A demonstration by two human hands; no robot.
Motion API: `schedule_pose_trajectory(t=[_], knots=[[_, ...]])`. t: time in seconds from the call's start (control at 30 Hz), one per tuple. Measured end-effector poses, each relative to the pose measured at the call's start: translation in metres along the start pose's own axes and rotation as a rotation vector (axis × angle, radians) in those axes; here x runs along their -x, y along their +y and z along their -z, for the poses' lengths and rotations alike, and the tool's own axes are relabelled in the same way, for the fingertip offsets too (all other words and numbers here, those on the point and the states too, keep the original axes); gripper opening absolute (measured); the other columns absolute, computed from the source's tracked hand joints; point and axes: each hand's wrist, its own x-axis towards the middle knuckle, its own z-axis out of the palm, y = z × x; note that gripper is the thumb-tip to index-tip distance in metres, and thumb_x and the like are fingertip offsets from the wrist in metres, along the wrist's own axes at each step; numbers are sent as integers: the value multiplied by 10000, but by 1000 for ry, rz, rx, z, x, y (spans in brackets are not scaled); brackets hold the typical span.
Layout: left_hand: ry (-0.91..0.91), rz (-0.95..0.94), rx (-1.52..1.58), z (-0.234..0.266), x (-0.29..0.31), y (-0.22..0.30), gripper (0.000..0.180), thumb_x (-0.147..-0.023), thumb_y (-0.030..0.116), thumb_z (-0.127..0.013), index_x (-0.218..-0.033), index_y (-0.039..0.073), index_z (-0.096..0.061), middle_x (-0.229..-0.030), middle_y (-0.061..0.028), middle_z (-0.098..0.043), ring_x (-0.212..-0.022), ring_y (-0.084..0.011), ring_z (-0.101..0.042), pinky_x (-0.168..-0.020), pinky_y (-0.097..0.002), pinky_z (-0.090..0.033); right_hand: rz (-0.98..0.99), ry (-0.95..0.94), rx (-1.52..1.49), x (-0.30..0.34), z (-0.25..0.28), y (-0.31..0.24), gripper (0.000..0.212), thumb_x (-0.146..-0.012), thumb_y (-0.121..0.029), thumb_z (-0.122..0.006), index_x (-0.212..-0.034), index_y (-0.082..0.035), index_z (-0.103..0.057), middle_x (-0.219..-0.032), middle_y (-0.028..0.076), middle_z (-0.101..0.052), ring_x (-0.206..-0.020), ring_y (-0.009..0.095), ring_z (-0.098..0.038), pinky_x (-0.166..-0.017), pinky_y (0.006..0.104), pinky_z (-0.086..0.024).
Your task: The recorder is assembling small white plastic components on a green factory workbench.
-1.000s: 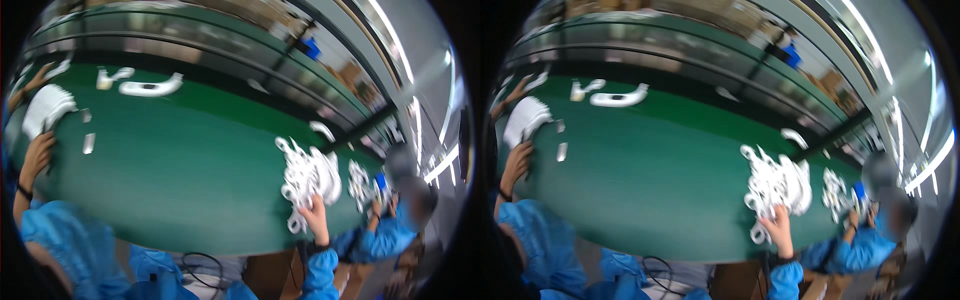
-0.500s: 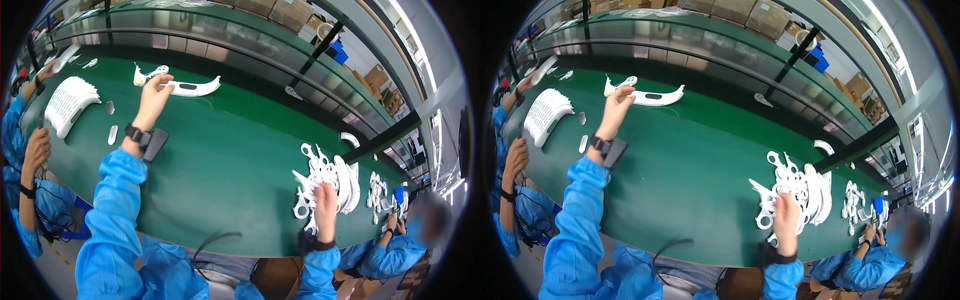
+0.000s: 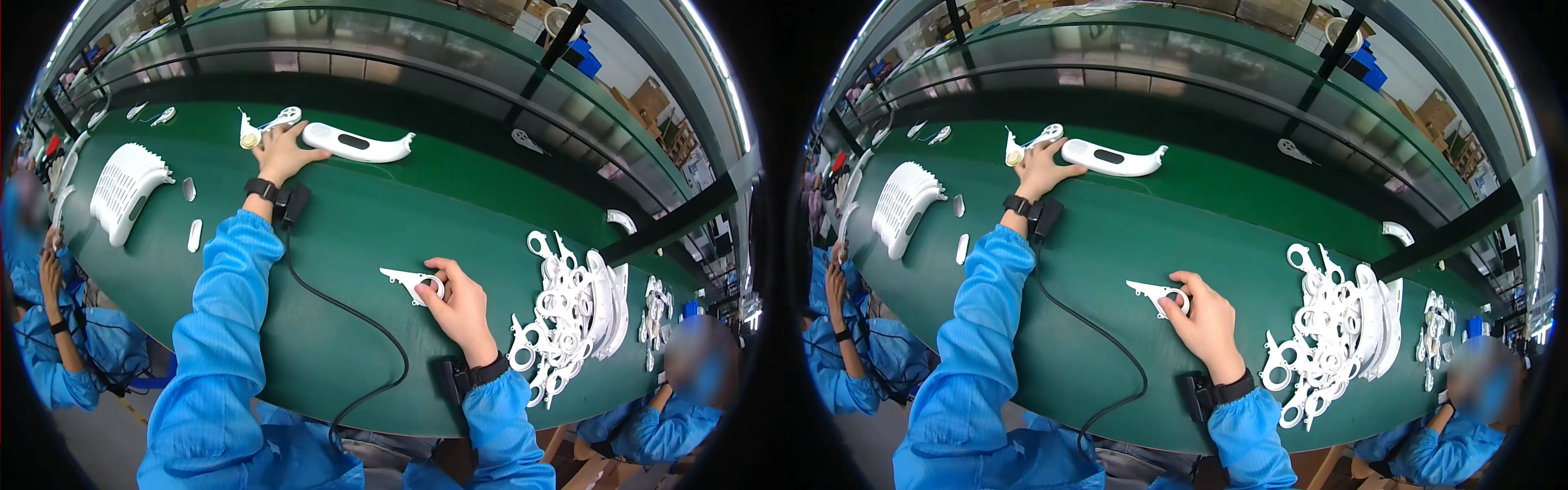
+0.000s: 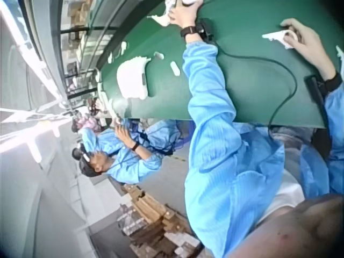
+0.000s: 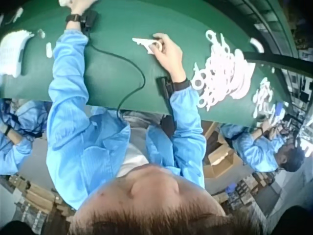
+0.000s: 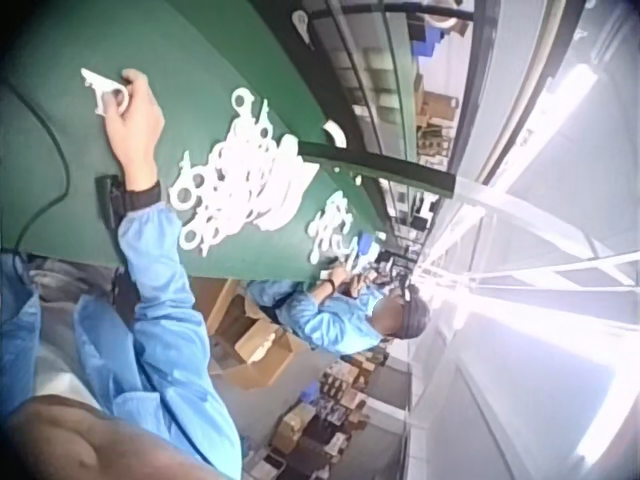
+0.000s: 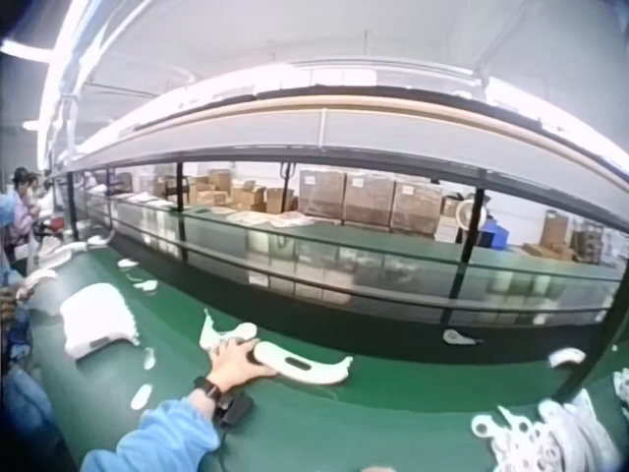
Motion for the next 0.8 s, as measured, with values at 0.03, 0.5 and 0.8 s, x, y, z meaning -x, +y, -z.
schedule_pose_trajectory(t=[0.03,0.5,0.8], knots=[[20,-83,-8,-2,-2,1,867,-622,656,-754,-1367,263,-547,-1417,-151,-447,-1330,-354,-353,-1054,-552,-219,21,-2,2,1,-1,-1,312,-819,-250,-703,-1083,-100,-632,-758,18,-655,-623,189,-615,-584,315,-468],[-135,-379,821,4,-8,37,472,-727,148,-795,-1148,-10,-651,-1105,-118,-678,-1040,-204,-626,-943,-321,-472,-83,-22,-114,-3,-3,2,221,-808,-130,-701,-1016,-65,-667,-830,67,-682,-706,130,-638,-651,263,-499],[249,-541,1467,99,20,105,383,-727,138,-836,-1044,30,-650,-990,-36,-559,-841,-104,-618,-752,-247,-508,-55,-66,-363,4,-12,14,167,-880,-13,-616,-1044,17,-608,-786,-25,-542,-679,50,-452,-621,199,-391]])
